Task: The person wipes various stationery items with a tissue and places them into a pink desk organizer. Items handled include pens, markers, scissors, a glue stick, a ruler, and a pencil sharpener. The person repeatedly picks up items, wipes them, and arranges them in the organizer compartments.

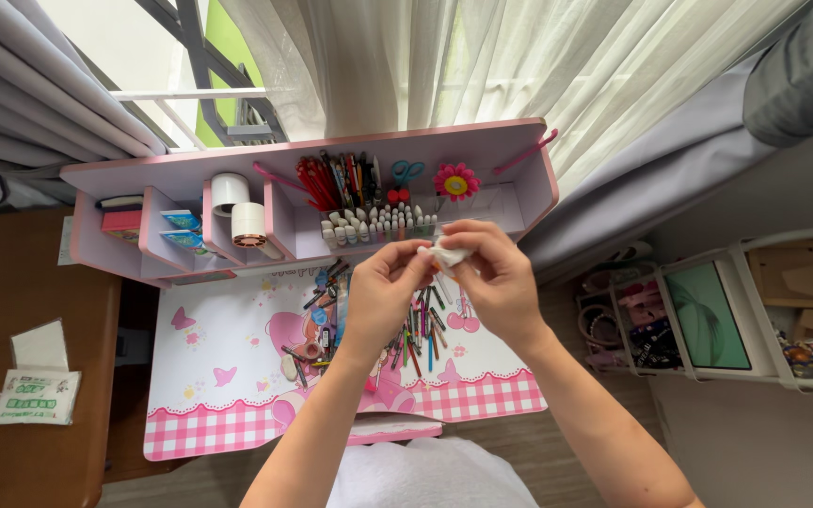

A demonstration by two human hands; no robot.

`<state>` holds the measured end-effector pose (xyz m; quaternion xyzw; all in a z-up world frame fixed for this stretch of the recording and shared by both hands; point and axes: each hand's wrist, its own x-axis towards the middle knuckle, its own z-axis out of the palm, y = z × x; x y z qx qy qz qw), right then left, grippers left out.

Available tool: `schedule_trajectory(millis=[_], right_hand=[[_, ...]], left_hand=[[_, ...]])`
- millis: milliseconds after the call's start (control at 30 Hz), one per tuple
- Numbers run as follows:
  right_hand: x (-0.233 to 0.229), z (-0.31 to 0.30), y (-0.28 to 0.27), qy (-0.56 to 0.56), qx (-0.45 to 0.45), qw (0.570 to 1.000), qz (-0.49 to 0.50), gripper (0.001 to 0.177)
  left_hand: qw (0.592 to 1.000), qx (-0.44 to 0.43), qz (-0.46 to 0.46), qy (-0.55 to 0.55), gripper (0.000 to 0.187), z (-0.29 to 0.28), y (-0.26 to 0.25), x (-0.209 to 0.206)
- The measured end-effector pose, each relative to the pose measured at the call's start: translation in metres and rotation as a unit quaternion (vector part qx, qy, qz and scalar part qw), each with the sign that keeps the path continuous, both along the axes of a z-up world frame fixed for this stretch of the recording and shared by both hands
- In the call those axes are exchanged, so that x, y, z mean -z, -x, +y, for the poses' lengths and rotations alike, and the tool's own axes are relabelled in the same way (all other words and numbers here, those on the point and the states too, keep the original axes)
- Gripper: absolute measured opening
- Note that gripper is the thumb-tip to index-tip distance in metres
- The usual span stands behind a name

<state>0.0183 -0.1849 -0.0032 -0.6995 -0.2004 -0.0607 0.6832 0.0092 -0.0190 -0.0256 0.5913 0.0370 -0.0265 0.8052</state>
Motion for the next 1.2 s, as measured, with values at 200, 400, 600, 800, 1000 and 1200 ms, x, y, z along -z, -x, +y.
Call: schedule_trajectory(millis=[200,400,600,800,1000,1200], right_hand=[[-0.01,0.008,0.005,0.084,0.018,0.995,-0.058,0.02],[0.001,0.004,-0.001,0.097,0.016,0.995,-0.035,0.016],[0.018,-0.013,-0.008,0.091,0.002,0.996,0.017,0.016],[0.048,-0.043,-0.031,0.094,0.025,0.992,0.076,0.014],[0.059,-0.072,-0.051,0.014,-0.006,0.985,0.173,0.009],[0.029,-0.037,-0.044,0.195,0.008,0.98,0.031,0.026]], left_hand=[[0.999,-0.004,0.016,0.035,0.025,0.005,-0.001,-0.001],[0.998,-0.026,0.042,0.041,0.024,0.01,-0.005,0.011],[0.997,-0.05,0.047,0.027,0.024,0.02,-0.016,0.018],[0.996,-0.087,0.001,0.023,0.024,0.024,-0.035,0.021],[0.992,-0.108,-0.045,-0.05,0.023,0.019,-0.043,0.018],[0.983,-0.078,-0.023,-0.163,0.021,-0.007,-0.031,0.02]])
